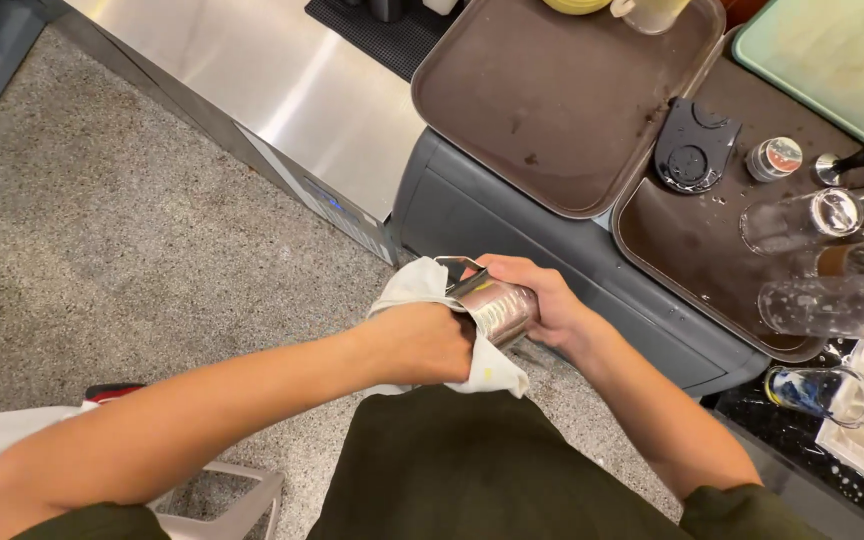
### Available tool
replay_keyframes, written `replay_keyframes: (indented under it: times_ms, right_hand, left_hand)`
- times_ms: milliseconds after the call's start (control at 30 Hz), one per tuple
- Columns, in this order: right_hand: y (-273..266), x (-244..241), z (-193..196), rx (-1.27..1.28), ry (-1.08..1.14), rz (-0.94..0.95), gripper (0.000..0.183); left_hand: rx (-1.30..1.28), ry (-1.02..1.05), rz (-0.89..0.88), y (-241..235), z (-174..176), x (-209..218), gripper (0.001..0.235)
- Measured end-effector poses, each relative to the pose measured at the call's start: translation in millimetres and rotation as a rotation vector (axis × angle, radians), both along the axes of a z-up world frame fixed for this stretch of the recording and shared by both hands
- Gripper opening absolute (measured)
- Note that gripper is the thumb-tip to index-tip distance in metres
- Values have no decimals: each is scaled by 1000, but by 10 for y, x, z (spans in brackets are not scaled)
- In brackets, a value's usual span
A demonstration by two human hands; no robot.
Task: Cleaning and drying glassware and then rinsing a metal drain grate in a sink.
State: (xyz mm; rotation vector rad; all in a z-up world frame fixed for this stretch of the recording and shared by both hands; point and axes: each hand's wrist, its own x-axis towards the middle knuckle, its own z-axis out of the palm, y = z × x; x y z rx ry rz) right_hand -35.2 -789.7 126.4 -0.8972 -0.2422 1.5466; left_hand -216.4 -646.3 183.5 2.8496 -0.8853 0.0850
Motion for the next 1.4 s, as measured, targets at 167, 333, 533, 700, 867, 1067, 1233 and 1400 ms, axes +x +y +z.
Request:
replay_keyframes:
  times_ms: [167, 333, 533, 700, 867, 1067, 1233, 1400]
  right_hand:
    - [69, 162, -139, -248, -41, 192, 40]
    - [10, 377, -241, -423, -14, 120, 44]
    - [-170, 488, -209, -123, 146, -42, 52]
    - [149, -216, 96, 72, 127, -679, 56]
    - [82, -520, -440, 200, -429, -957, 36]
    - [56, -408, -362, 118, -990, -905, 27]
    - [41, -289, -445, 78, -1058, -1014, 39]
    - [138, -246, -284, 13, -452, -1065, 48]
  left_hand:
    - [132, -69, -16, -14, -587, 32, 11]
    - [355, -186, -31, 182, -375, 157, 16]
    - [-508, -307, 260, 613, -523, 61, 28]
    - [-1521, 177, 778, 342, -1109, 34, 50]
    - [-1770, -18, 719, -436, -1467, 524, 50]
    - [-1831, -198, 831, -412, -600, 685, 37]
    - [-1794, -187, 715, -441, -723, 741, 33]
    - [-2009, -120, 651, -437, -931, 725, 37]
